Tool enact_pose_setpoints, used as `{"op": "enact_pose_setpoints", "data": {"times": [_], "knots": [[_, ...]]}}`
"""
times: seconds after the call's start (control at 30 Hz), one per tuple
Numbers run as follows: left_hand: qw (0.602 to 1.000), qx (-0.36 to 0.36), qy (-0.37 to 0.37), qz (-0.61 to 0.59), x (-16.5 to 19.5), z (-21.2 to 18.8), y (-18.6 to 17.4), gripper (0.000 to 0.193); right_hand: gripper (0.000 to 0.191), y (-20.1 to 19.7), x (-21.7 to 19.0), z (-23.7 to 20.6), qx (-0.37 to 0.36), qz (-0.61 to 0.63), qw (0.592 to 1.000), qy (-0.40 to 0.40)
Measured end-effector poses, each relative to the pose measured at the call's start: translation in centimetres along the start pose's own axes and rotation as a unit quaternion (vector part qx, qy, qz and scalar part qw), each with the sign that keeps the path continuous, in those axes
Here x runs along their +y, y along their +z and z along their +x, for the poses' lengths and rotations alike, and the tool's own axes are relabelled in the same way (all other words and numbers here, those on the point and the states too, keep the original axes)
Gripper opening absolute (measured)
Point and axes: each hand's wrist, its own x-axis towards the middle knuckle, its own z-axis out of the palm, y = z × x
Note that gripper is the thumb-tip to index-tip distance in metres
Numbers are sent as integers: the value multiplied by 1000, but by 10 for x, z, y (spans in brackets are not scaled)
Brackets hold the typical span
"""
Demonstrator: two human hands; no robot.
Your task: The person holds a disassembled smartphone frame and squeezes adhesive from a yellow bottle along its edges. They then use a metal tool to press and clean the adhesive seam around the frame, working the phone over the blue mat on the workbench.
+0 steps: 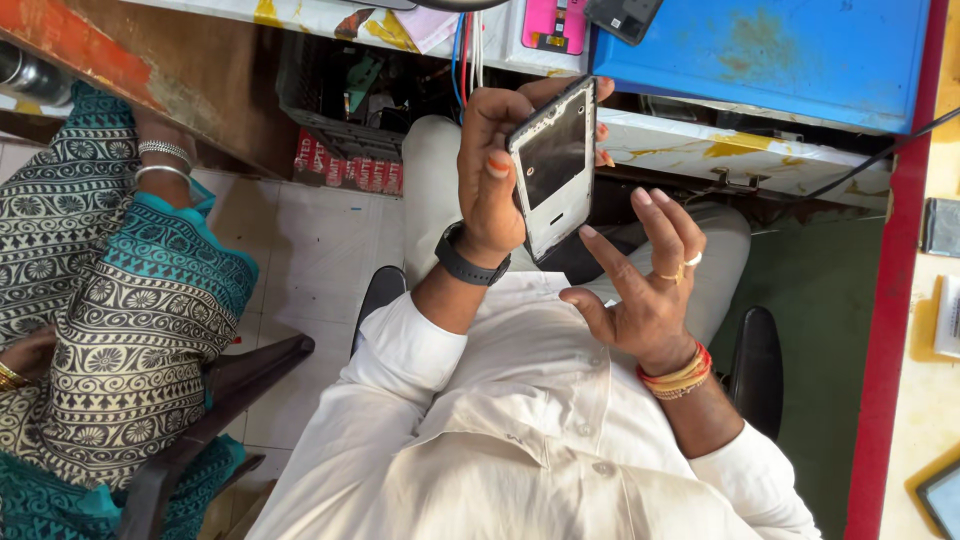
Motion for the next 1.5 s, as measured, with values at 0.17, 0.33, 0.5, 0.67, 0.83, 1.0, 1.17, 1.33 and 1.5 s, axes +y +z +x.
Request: {"op": "enact_pose_setpoints", "data": {"times": [0.17, 0.33, 0.5, 0.67, 0.83, 1.0, 1.17, 1.33, 1.5], "knots": [[998, -25, 33, 55, -4, 1, 2, 54, 56, 4, 1, 4, 6, 5, 1000, -5], [993, -24, 54, 107, -16, 2, 7, 53, 55, 0, -2, 8, 13, 4, 999, -32], [992, -31, 58, 109, -30, 1, 13, 53, 49, -4, -3, 10, 12, 74, 996, -51], [998, 42, 9, -55, -43, -4, 17, 53, 32, -17, -8, 14, 125, 143, 980, 56], [962, 107, -111, -226, -45, -14, 10, 71, 17, -36, -39, 43, 127, 134, 982, 33], [925, 189, -186, -272, -56, -39, -22, 70, 13, -32, -80, 91, 4, 99, 981, -166], [927, 173, -230, -239, 6, -74, -57, 55, 31, 8, -133, 127, -105, 78, 959, -251], [255, 452, -319, -793, 213, -152, -143, 27, 51, 69, -159, 162, -110, -40, 935, -336], [129, 525, -294, -788, 243, -162, -157, 24, 32, 110, -144, 170, -198, -24, 930, -308]]}}
